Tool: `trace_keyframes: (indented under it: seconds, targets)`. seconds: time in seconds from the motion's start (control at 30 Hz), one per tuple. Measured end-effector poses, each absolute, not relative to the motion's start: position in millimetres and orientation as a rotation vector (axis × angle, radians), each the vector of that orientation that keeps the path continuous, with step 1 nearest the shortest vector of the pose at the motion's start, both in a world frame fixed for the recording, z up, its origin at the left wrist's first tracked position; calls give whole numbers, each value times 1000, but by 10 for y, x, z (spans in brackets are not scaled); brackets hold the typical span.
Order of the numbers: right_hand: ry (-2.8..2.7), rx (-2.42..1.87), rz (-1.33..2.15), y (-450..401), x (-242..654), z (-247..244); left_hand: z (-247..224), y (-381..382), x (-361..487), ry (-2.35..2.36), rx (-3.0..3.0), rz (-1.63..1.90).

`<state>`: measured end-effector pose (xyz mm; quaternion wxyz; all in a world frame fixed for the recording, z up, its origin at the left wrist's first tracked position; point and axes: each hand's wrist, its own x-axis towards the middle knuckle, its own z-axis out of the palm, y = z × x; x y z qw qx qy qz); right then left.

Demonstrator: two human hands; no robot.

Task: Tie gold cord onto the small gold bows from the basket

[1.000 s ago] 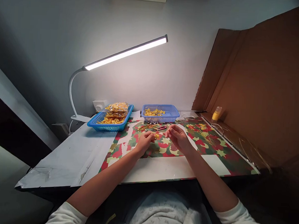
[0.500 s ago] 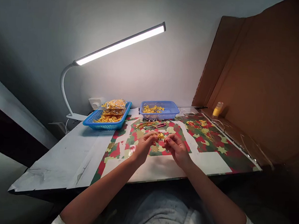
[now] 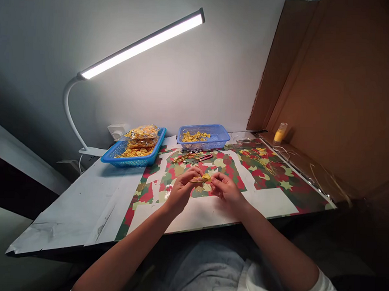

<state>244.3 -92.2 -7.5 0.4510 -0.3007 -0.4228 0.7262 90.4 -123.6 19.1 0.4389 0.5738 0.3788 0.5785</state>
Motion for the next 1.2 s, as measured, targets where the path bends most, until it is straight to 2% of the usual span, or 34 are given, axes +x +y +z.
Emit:
trace_keyframes:
  seconds: [0.37, 0.63, 0.8, 0.97, 1.2]
  targets:
    - [-1035, -654, 1744, -1048, 2418, -93, 239, -1316, 794, 1220, 2089, 1437]
    - [-1288, -748, 1540, -1041, 2464, -4, 182, -1369, 822, 1269, 2172, 1367]
    - [-1469, -691, 1404, -994, 2511, 97, 163, -1349, 830, 1184, 1948, 1257]
    - [-1434, -677, 1468, -925, 2492, 125, 107, -1317, 849, 1106, 1468, 1264]
    - [-1107, -554, 1929, -977, 2559, 86, 125, -1323, 862, 987, 1249, 1373]
